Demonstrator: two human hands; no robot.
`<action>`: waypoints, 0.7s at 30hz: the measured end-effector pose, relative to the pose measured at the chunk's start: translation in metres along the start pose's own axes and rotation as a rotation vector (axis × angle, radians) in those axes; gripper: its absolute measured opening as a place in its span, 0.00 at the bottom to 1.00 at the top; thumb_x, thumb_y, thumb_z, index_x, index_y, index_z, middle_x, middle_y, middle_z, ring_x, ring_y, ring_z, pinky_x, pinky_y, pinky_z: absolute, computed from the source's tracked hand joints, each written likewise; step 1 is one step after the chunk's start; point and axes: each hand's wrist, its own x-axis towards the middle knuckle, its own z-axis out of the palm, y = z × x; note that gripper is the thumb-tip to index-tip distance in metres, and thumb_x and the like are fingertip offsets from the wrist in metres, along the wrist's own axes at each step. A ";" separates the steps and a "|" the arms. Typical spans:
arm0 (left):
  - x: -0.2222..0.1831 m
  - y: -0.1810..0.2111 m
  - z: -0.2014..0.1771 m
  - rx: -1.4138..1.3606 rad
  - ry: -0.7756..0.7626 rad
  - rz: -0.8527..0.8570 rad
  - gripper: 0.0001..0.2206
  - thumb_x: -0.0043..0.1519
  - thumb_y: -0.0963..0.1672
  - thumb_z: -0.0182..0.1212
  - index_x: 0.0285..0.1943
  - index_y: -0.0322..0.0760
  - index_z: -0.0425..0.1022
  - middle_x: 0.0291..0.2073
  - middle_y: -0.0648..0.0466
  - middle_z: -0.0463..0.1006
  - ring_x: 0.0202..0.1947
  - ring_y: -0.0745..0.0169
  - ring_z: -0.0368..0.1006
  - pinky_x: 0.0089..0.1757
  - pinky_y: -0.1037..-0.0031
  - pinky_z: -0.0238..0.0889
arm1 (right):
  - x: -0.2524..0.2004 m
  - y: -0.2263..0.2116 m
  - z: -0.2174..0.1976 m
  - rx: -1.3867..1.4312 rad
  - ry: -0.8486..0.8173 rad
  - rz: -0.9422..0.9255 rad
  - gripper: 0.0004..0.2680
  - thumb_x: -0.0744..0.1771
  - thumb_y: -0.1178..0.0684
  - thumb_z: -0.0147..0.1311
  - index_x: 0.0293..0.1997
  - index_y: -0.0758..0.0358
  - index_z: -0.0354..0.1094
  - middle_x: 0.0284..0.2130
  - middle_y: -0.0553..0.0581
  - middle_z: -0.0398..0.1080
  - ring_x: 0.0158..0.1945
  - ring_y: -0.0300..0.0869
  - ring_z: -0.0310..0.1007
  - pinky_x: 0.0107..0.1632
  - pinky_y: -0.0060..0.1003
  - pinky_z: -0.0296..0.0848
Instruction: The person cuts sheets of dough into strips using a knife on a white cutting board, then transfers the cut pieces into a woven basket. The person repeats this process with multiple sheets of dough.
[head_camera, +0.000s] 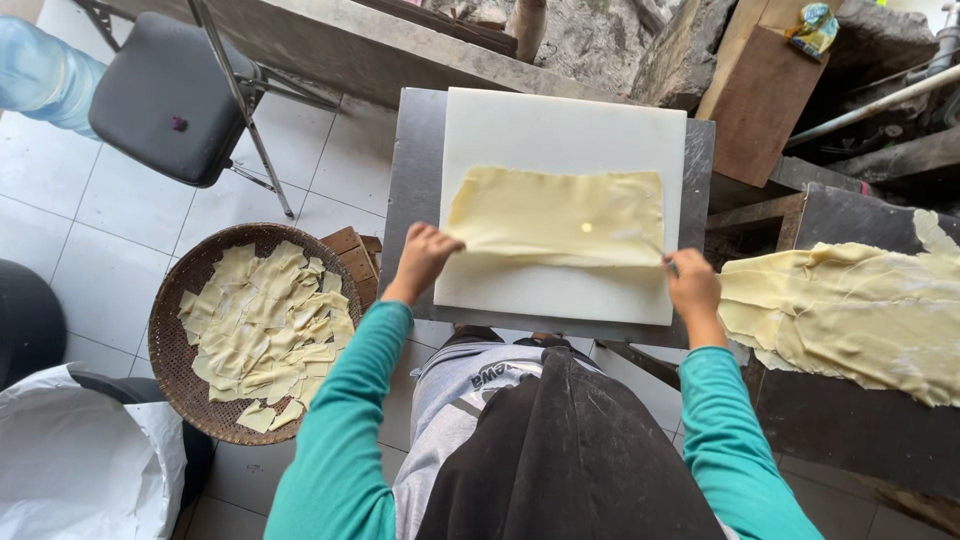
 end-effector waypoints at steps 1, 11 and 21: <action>-0.018 0.003 0.004 0.007 -0.048 -0.021 0.06 0.60 0.41 0.61 0.40 0.50 0.81 0.36 0.63 0.83 0.43 0.64 0.78 0.55 0.64 0.60 | -0.009 0.002 0.006 0.021 -0.022 0.044 0.05 0.65 0.55 0.62 0.43 0.59 0.76 0.41 0.58 0.75 0.42 0.56 0.75 0.42 0.48 0.73; 0.011 -0.024 0.047 -0.132 -0.058 -0.591 0.38 0.51 0.50 0.78 0.71 0.48 0.63 0.67 0.48 0.66 0.68 0.45 0.60 0.59 0.52 0.56 | 0.049 -0.069 0.064 0.323 -0.322 -0.088 0.13 0.70 0.52 0.48 0.62 0.60 0.64 0.51 0.69 0.71 0.50 0.60 0.73 0.53 0.51 0.71; 0.061 -0.063 0.049 0.006 -0.409 -0.462 0.50 0.39 0.51 0.83 0.74 0.75 0.58 0.76 0.57 0.44 0.75 0.48 0.40 0.68 0.38 0.34 | 0.139 -0.237 0.148 -0.330 -0.606 -0.618 0.18 0.69 0.58 0.42 0.66 0.42 0.63 0.43 0.59 0.74 0.41 0.53 0.78 0.38 0.48 0.76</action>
